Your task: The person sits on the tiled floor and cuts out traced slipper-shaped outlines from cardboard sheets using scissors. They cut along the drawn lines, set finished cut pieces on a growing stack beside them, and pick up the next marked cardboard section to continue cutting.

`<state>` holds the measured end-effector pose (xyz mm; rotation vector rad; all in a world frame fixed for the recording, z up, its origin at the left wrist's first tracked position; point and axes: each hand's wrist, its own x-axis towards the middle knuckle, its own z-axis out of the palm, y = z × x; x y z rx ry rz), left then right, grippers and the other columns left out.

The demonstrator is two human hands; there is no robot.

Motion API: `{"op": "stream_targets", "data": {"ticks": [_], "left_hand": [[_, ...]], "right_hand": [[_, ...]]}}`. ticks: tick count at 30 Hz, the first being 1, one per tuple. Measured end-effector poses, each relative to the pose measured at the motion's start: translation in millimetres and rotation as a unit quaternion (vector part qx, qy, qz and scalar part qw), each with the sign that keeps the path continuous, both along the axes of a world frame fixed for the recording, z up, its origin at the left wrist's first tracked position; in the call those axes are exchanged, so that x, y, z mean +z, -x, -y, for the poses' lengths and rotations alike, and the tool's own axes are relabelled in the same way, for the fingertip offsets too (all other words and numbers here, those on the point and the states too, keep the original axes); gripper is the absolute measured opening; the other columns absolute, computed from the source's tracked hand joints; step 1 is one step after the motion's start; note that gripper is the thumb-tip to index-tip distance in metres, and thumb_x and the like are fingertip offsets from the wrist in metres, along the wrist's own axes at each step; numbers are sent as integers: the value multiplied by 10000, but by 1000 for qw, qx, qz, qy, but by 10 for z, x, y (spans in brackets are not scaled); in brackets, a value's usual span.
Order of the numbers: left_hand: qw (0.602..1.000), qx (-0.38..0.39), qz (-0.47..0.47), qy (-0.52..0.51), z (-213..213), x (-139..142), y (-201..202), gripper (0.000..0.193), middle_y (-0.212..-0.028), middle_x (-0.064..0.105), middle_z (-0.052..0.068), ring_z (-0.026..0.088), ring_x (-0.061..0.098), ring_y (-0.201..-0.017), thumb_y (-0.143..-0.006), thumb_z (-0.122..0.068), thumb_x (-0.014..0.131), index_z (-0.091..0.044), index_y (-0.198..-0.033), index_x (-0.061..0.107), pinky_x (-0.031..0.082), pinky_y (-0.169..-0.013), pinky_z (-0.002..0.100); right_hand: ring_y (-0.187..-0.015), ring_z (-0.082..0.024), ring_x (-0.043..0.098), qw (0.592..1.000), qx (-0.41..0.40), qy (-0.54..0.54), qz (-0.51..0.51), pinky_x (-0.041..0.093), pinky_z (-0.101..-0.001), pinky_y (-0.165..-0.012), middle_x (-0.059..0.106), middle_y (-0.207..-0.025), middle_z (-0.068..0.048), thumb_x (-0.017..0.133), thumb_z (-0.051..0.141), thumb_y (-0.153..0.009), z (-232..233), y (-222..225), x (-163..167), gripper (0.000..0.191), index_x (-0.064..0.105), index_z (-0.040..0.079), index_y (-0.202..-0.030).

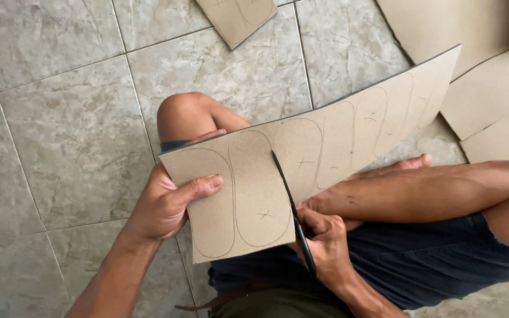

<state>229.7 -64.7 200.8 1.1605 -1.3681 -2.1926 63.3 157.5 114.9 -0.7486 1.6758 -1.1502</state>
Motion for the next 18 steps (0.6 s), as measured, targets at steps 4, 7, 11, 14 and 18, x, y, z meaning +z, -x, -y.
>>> {"op": "stream_targets", "data": {"ticks": [4, 7, 11, 14, 18], "left_hand": [[1000, 2, 13, 11, -57, -6, -11, 586, -1286, 691, 120, 152, 636, -1178, -880, 5, 696, 23, -1452, 566, 503, -1044, 341], [999, -3, 27, 23, -79, 23, -27, 575, -1290, 704, 132, 177, 651, -1184, -883, 2, 671, 21, -1447, 564, 514, -1052, 359], [998, 14, -18, -65, -151, 61, -20, 575, -1352, 667, 143, 227, 645, -1231, -867, 31, 628, 28, -1436, 540, 524, -1060, 402], [994, 23, -44, -94, -202, 72, -1, 574, -1412, 629, 141, 235, 623, -1282, -864, 46, 605, 37, -1432, 527, 512, -1079, 408], [993, 33, -50, -99, -211, 108, -19, 548, -1403, 630, 182, 259, 620, -1280, -878, 59, 592, 82, -1423, 543, 514, -1076, 427]], "right_hand": [[-424, -69, 530, 990, -10, -52, 133, 395, -251, -404, 581, -515, -3, 722, 130, -872, -35, -6, -25, 167, 699, -21, -806], [-496, -74, 567, 979, 19, -60, 196, 420, -246, -446, 632, -592, -10, 686, 139, -895, -12, 37, -28, 157, 730, -12, -904], [-414, -175, 467, 959, 38, -203, 193, 323, -324, -374, 611, -609, -58, 660, 157, -902, 87, 61, -57, 196, 720, -13, -980], [-668, -52, 582, 973, -12, -1, 231, 456, -227, -557, 681, -732, 2, 650, 156, -883, 182, -23, -117, 213, 702, -2, -1015], [-664, -40, 509, 992, 20, 26, 119, 422, -230, -542, 584, -678, 7, 618, 161, -937, 201, -90, -158, 176, 681, -1, -909]]}}
